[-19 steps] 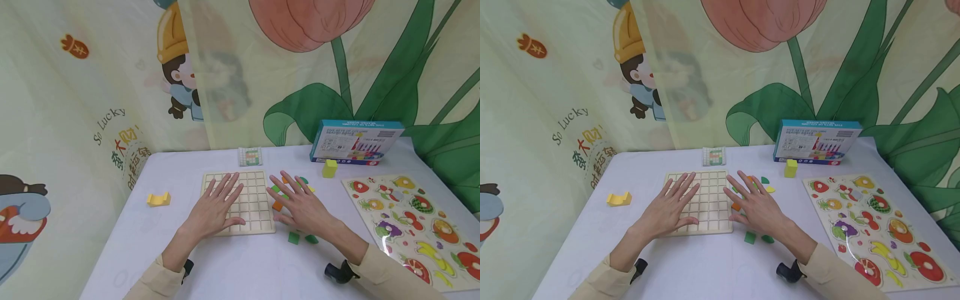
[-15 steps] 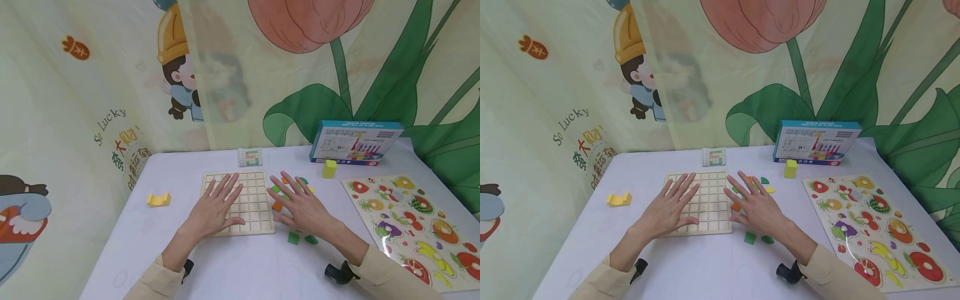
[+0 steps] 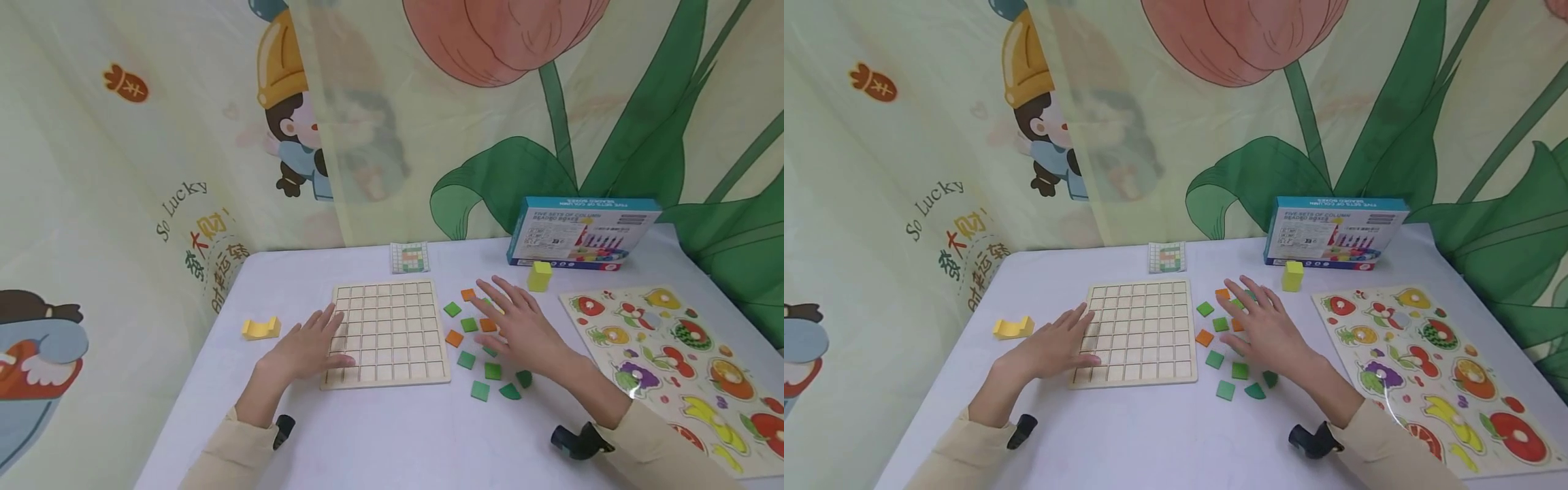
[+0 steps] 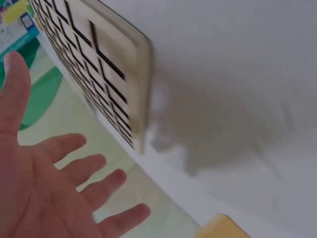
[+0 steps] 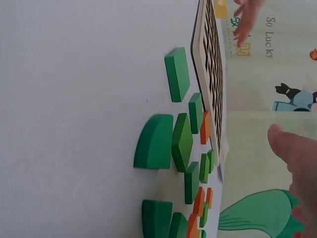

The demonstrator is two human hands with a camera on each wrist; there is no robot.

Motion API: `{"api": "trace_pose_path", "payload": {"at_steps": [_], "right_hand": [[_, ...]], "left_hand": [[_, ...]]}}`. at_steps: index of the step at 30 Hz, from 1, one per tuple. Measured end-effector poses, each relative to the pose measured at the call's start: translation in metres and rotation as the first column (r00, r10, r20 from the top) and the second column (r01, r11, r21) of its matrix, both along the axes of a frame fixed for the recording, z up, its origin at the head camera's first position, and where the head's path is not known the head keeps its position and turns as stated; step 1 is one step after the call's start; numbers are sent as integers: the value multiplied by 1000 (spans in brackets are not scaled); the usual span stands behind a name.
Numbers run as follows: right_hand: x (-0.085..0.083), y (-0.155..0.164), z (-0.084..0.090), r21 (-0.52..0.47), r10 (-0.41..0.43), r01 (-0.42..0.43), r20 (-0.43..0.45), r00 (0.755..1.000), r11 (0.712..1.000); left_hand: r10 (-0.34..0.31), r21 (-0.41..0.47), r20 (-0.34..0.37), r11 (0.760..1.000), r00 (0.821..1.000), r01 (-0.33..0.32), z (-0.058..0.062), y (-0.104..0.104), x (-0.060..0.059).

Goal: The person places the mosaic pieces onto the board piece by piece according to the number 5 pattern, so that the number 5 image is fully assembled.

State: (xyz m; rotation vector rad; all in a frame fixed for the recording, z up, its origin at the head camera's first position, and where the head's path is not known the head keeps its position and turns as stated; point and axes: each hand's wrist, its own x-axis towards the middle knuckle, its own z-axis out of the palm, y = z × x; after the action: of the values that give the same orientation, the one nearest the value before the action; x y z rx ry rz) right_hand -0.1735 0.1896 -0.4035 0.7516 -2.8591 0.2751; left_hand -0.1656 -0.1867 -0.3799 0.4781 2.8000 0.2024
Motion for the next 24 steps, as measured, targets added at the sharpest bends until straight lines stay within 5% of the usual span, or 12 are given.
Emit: {"api": "trace_pose_path", "payload": {"at_steps": [9,17,24], "right_hand": [[-37,18,-3,-174,-34,66,181,983,982],[-76,19,-6,-198,-22,92,329,944,976],[-91,25,-9,-88,-56,91,339,939,992]], "left_hand": [[33,91,189,995,982,-51,-13,-30,-10],[38,118,198,991,979,-62,-17,-38,-9],[48,130,215,989,975,-77,-16,-38,-7]]}}
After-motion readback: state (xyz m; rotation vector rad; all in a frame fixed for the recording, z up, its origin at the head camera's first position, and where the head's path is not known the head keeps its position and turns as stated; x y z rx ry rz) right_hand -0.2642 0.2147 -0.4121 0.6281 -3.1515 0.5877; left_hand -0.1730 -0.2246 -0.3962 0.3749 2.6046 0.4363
